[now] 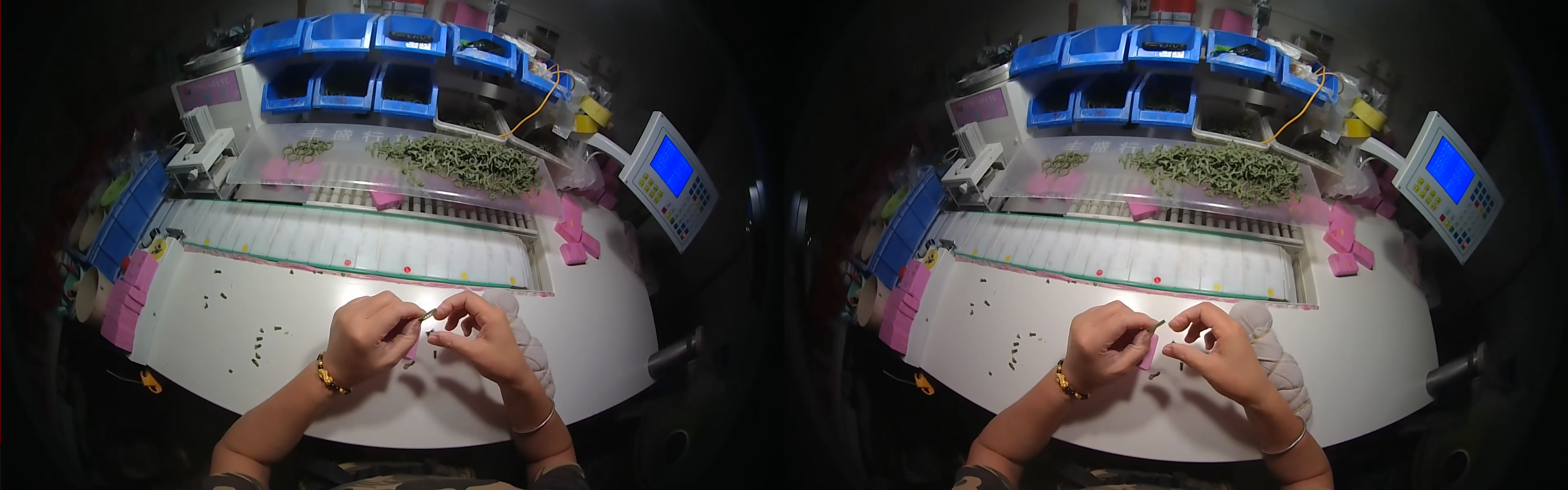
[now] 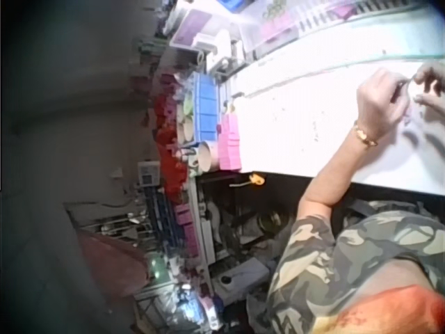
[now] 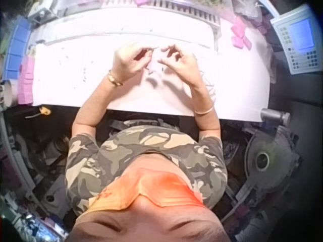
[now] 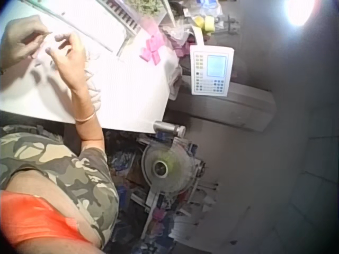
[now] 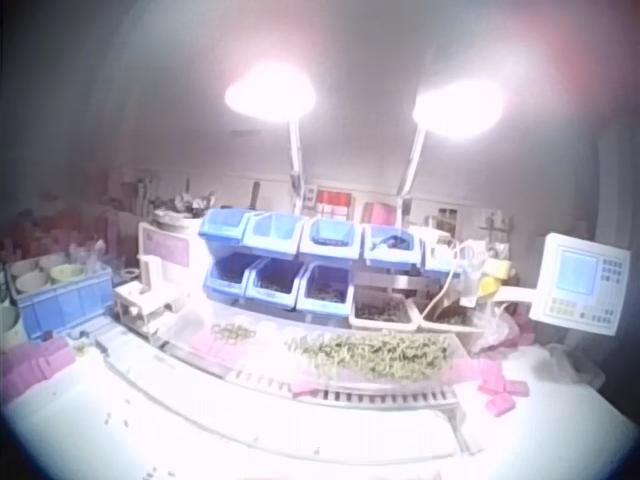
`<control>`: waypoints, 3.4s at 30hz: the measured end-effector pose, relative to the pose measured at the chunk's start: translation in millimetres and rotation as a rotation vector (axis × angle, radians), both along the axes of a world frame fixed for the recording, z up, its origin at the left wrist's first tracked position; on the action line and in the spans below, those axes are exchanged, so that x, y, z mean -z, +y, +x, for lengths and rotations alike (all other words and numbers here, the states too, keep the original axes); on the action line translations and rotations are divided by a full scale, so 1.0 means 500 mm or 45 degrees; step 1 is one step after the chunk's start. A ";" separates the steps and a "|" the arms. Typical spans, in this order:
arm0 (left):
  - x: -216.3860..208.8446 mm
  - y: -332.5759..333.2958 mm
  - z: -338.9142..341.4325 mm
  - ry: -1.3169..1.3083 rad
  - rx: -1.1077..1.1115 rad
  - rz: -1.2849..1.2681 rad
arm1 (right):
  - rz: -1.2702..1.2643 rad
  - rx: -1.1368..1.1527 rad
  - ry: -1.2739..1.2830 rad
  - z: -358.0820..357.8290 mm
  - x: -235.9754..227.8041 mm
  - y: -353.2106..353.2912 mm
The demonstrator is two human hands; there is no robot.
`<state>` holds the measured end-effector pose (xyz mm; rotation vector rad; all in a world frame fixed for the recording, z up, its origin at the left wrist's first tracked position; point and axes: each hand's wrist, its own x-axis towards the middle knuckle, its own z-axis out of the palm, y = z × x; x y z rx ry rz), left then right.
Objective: The person picks up and joins small decorative parts by hand, fitting gold-colored rings onto plastic figurine elements, pressing them together, and placing the finished sub-assemblies into pink holders on a work surface, while occasionally interacting with a digital control panel.
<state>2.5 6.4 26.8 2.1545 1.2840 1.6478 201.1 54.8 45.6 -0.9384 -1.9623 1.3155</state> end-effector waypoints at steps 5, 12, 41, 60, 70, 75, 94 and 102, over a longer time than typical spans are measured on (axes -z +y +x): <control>0.001 0.002 -0.004 0.223 -0.122 0.143 | -0.004 -0.028 0.164 -0.007 -0.002 -0.004; 0.013 -0.007 0.005 -0.028 0.136 -0.193 | -0.012 -0.053 0.226 -0.005 0.011 -0.004; -0.002 -0.003 -0.006 -1.356 0.556 -1.442 | -1.016 0.055 0.649 -0.009 0.029 0.002; 0.011 0.000 -0.008 -1.009 0.447 -1.291 | -0.987 0.132 0.669 -0.017 0.032 -0.002; -0.102 0.193 -0.192 -0.410 0.595 -1.117 | -0.811 0.264 0.751 -0.017 0.021 -0.005; -0.219 0.290 -0.149 -0.971 0.315 -0.943 | -0.764 0.236 0.765 -0.016 0.036 -0.001; 0.012 0.087 0.072 -2.239 0.683 -1.221 | -0.176 0.082 0.558 -0.022 0.026 0.007; -0.001 0.067 0.065 -2.118 0.770 -1.144 | -0.240 0.037 0.469 -0.024 0.029 0.000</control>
